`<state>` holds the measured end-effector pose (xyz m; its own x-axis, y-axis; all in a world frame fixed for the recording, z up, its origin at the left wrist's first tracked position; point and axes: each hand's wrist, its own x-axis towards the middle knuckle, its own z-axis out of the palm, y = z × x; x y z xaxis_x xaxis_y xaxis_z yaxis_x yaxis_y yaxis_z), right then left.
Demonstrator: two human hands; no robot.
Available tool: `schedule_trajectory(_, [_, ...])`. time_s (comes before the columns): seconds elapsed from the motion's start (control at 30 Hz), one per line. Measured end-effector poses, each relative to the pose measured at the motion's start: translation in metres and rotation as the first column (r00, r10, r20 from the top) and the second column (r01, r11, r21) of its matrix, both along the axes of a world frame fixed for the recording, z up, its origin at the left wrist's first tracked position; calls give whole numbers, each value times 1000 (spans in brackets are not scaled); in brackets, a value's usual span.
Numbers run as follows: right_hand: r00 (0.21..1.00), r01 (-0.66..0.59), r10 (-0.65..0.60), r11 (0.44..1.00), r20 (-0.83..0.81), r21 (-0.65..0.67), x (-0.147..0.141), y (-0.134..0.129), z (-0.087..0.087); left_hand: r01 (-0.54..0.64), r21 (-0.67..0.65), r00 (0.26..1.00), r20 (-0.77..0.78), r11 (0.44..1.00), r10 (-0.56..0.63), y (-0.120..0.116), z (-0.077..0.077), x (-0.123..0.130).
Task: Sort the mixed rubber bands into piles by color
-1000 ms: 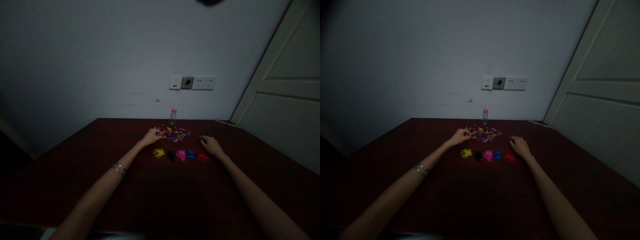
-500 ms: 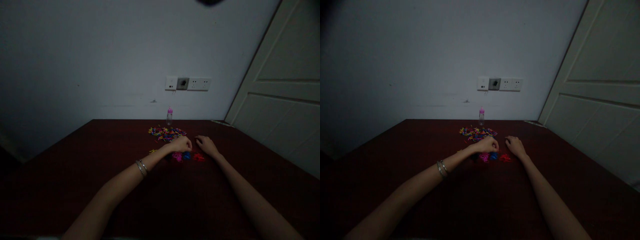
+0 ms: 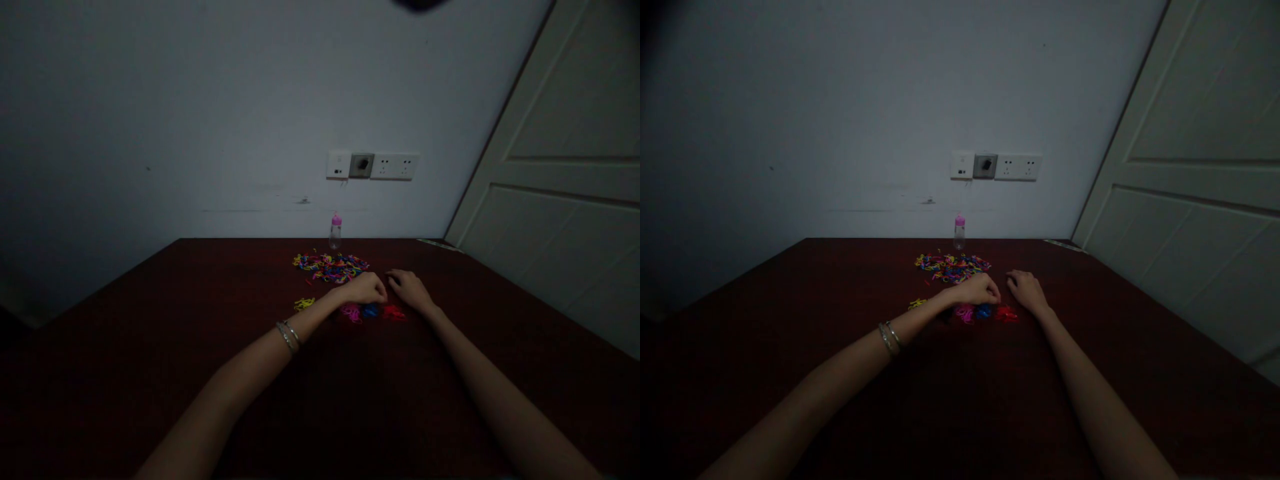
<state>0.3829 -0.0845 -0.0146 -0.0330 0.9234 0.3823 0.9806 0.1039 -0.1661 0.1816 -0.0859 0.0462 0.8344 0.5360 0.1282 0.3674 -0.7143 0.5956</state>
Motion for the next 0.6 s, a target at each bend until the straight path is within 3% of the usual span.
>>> schedule_trajectory(0.1, [1000,-3,3,1000,1,4,1,1,0,-47,-1,996,76,999,47,15,5,-16])
schedule_trajectory(0.2, [1000,1,-1,1000,15,0,1,1,0,-188,21,973,144,982,183,35,9,-43])
schedule_trajectory(0.27, [1000,6,-6,1000,19,-2,1,0,0,-323,57,936,166,945,310,50,11,-66])
schedule_trajectory(0.43, [1000,-3,3,1000,-9,-7,3,2,-1,-529,111,839,216,841,499,82,11,-128])
schedule_trajectory(0.6, [1000,-12,12,1000,-25,-10,4,2,-1,-690,24,704,258,724,662,97,-9,-170])
